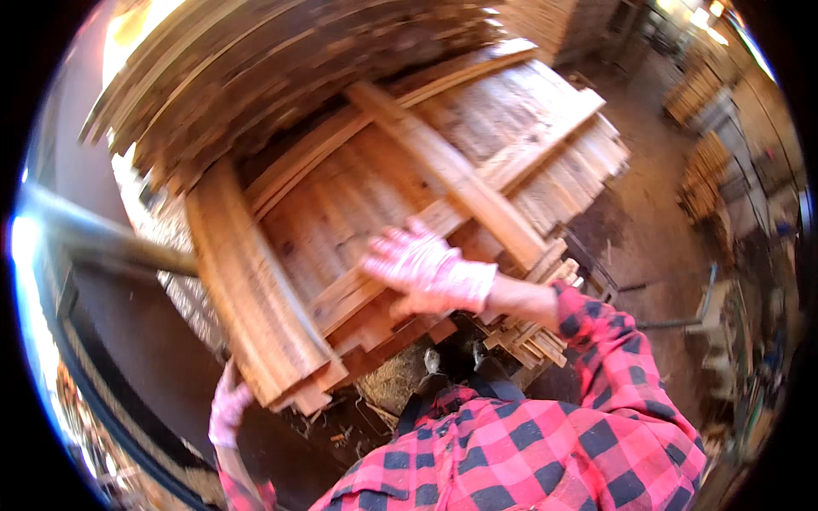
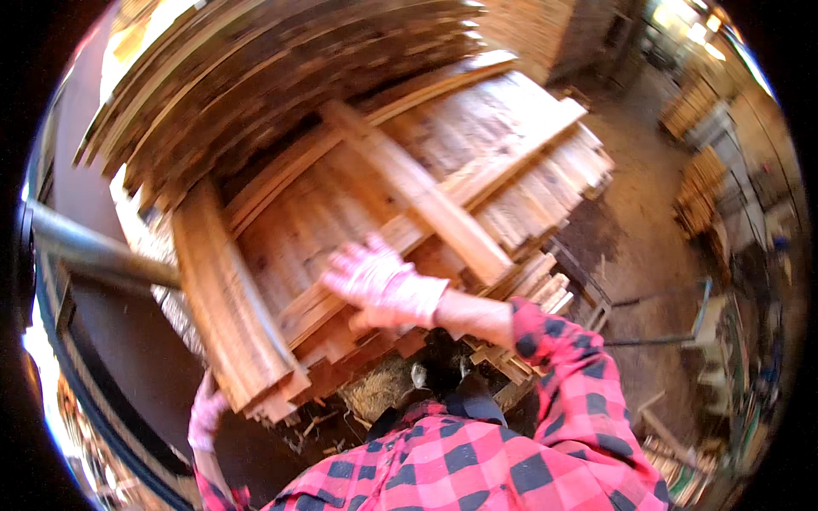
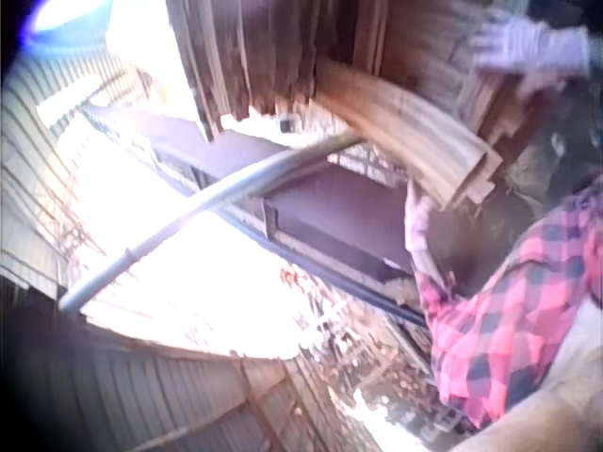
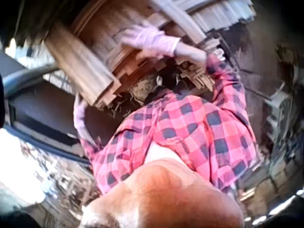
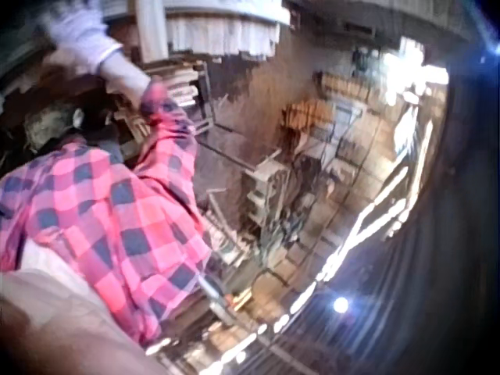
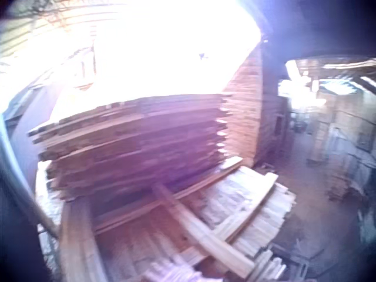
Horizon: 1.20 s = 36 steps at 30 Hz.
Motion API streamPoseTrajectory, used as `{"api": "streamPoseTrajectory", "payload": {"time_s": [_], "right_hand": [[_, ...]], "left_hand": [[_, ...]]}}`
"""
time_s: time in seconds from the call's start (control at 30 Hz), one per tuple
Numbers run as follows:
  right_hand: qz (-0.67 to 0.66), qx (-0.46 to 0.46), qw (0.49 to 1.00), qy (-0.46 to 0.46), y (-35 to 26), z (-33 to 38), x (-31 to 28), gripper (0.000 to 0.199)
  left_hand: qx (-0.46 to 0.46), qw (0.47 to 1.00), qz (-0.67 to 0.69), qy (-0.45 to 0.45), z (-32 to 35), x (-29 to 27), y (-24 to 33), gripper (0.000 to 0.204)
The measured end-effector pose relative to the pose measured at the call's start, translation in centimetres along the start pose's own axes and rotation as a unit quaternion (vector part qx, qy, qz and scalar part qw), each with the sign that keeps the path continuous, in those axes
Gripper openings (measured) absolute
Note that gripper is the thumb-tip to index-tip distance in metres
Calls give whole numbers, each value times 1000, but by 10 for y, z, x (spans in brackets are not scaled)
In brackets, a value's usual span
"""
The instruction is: The person picks up several wood planks from a lower stack and places them onto a higher pallet stack, aligning them next to other planks.
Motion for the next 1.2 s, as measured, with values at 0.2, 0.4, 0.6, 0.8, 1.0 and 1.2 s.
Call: {"api": "streamPoseTrajectory", "payload": {"time_s": [0.2, 0.4, 0.6, 0.8, 1.0, 1.2], "right_hand": [[-40, 14, 998, 53, 25, -9, 16, 60], [12, 3, 991, 133, 25, -15, 39, 25], [-86, 61, 887, 450, -61, 9, 58, 44], [471, 350, 802, -113, 48, 91, -17, 76], [-186, 310, 923, 136, 65, 170, -29, 61], [-117, 204, 931, 279, 38, 218, 28, 52]], "left_hand": [[-34, 926, -322, 196, -54, 14, -57, 98], [59, 875, -431, 211, -109, 96, -18, 87], [124, 838, -506, 164, -141, 192, 15, 76], [154, 775, -593, 153, -182, 339, 61, 65], [102, 621, -752, 197, -182, 469, 115, 56], [-66, -64, -833, 545, -97, 555, 119, 46]]}}
Point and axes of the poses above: each hand's wrist, its own z-axis away from the middle knuckle, its own x-axis out of the palm, y = z × x, the point moved 3 cm from there along -z, towards the middle knuckle, and after that the axes turned 13 degrees about -x, right-handed, at the moved point
